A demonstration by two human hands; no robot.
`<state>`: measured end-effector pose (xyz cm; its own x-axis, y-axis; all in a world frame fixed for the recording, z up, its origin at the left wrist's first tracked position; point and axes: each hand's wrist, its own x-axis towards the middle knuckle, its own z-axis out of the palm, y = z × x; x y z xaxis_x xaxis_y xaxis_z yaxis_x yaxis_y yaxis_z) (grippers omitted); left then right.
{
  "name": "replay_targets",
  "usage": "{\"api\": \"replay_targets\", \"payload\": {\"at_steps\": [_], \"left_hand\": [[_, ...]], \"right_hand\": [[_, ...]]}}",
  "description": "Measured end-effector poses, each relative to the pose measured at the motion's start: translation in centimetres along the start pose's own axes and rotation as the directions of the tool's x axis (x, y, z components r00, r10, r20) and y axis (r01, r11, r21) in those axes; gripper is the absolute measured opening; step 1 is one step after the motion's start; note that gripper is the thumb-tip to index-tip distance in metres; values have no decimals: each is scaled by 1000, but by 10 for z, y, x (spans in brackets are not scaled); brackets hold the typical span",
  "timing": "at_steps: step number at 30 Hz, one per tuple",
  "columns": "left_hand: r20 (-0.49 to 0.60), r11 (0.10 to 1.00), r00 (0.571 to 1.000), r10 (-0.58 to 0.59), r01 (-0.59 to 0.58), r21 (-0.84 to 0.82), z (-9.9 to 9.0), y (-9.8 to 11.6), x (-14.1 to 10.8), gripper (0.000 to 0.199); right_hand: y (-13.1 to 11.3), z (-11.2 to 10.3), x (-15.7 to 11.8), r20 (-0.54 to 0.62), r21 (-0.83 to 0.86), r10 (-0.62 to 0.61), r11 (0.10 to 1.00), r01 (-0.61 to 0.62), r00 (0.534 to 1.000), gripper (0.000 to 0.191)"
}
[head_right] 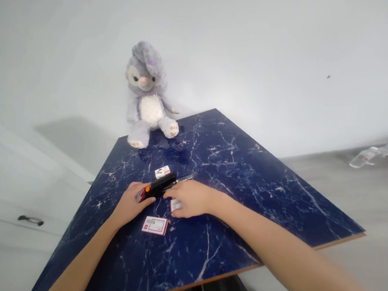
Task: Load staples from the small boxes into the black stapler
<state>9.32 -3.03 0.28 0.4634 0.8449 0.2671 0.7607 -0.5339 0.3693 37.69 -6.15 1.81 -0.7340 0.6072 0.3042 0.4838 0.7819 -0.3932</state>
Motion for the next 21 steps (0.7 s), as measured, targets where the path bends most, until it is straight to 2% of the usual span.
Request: {"api": "replay_targets", "payload": {"at_steps": [3, 6, 9, 11, 13, 16, 18, 21], "left_hand": [[-143, 998, 988, 64, -60, 27, -6, 2, -3, 38], [-331, 997, 941, 65, -51, 51, -14, 6, -7, 25], [-410, 995, 908, 90, -69, 67, -14, 16, -11, 20], [-413, 982, 891, 190, -163, 100, -9, 25, -14, 20], [-402, 942, 852, 336, -304, 144, -2, 35, -15, 25], [-341, 869, 799, 495, -453, 200, 6, 49, -17, 36], [-280, 844, 797, 535, -492, 211, 6, 57, -18, 43], [-195, 833, 810, 553, -532, 150, 5, 65, -20, 50]], "right_hand": [[-3, -4, 1, -156, 47, -8, 999, 15, 988, 45], [-7, -10, 1, -307, 78, 17, 997, 7, 951, 43], [-9, -11, 1, -419, 141, 52, 990, 8, 906, 38], [-8, -10, 3, -480, 181, 71, 983, 20, 874, 37], [-6, -7, 5, -518, 212, 94, 977, 21, 850, 36], [-3, -3, 7, -516, 296, 179, 955, -21, 838, 31], [-2, -1, 9, -476, 405, 270, 912, -64, 837, 29], [-2, 4, 11, -371, 628, 392, 774, -84, 842, 31]]}}
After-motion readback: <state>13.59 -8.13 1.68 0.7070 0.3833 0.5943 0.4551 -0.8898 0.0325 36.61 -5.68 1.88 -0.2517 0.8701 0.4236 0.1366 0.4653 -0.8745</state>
